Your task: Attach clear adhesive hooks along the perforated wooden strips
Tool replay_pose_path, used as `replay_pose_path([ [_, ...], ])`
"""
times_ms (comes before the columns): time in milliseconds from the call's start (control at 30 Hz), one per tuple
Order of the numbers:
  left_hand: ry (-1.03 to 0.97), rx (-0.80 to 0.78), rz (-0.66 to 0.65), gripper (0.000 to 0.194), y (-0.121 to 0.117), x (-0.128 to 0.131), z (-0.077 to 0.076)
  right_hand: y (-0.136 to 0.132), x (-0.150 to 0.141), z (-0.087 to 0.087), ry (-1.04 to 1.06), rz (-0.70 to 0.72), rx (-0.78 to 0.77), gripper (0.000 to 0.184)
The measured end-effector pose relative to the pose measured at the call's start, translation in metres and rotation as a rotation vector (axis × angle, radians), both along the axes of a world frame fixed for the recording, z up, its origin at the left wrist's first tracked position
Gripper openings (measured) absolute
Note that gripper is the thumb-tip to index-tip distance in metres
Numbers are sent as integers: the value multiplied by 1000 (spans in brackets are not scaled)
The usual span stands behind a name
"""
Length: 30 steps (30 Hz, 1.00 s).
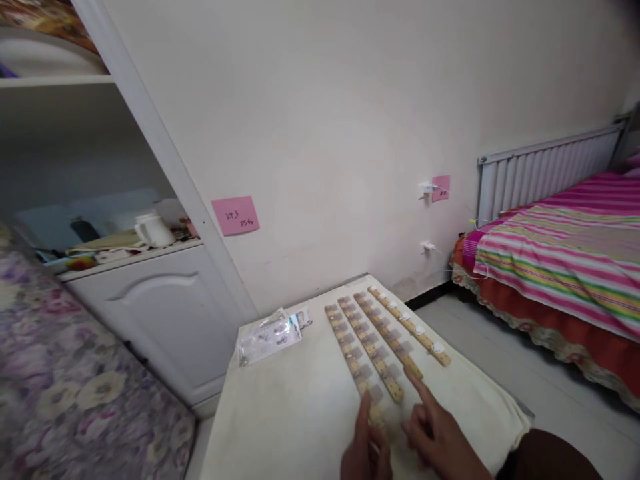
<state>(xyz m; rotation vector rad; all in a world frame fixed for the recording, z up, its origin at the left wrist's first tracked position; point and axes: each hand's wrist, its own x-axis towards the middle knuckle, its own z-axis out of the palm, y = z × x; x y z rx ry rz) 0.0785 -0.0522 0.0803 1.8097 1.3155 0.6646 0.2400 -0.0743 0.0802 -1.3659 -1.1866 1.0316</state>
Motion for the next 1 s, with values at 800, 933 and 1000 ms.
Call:
replay_pose_path([
  [800,223,363,306,73,20,2,101,24,27,84,-410,-20,397,70],
  [933,230,355,304,72,22,0,97,27,26,81,-408,-38,381,71],
  [1000,234,338,304,72,22,-1,95,27,25,81,-405,-38,359,72],
])
